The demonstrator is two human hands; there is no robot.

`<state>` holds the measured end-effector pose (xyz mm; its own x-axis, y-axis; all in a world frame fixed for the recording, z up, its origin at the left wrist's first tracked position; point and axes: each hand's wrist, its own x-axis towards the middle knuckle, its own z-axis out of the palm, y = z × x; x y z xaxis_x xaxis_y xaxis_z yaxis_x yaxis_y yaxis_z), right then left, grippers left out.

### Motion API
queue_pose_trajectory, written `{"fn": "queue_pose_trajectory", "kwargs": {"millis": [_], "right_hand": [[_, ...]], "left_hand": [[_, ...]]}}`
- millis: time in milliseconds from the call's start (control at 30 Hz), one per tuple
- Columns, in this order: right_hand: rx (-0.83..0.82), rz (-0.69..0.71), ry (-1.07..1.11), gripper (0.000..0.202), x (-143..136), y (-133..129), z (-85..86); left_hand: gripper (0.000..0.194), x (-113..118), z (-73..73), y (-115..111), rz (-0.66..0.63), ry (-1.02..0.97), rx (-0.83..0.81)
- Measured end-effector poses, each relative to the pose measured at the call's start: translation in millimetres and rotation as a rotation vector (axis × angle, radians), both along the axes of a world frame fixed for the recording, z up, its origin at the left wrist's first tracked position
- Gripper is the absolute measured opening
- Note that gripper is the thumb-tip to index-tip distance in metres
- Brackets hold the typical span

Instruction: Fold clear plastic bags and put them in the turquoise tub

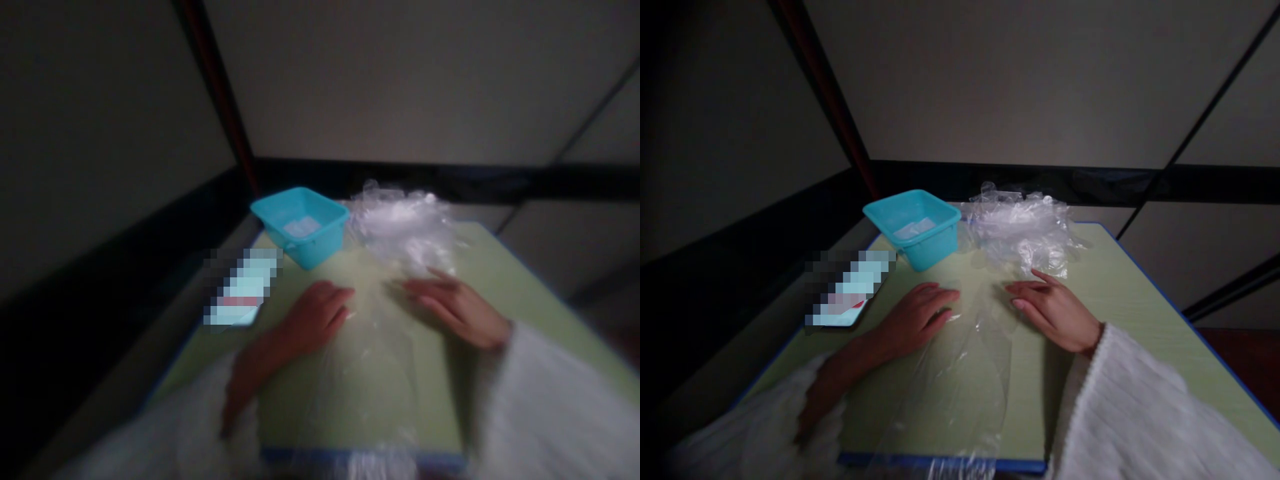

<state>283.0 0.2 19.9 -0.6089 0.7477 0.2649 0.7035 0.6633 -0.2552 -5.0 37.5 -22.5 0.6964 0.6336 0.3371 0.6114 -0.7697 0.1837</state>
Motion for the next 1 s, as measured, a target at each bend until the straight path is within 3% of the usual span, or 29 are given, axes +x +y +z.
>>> {"fn": "queue_pose_trajectory", "kwargs": {"millis": [200,400,533,633,833,1000], "right_hand": [[0.0,-0.021,-0.046,0.037,-2,3,-11.2],[0.04,-0.071,-0.086,0.042,-5,7,-26.3],[0.02,-0.092,-0.062,0.042,-10,8,-30.5],[0.005,-0.05,-0.021,0.045,-15,7,-31.1],[-0.031,0.124,-0.056,0.056,-27,0,-32.5],[-0.012,0.112,-0.115,0.064,-30,-2,-41.6]], "left_hand": [[0.027,2,5.5,-2,0.054,-0.062,0.005],[0.039,4,6.9,-5,-0.073,-0.078,-0.15],[0.046,4,2.7,-4,-0.104,-0.017,-0.167],[0.052,1,-0.2,-2,-0.102,-0.007,-0.139],[0.046,-10,0.7,4,-0.135,0.117,-0.039],[0.046,-17,4.6,-1,-0.052,0.128,-0.083]]}}
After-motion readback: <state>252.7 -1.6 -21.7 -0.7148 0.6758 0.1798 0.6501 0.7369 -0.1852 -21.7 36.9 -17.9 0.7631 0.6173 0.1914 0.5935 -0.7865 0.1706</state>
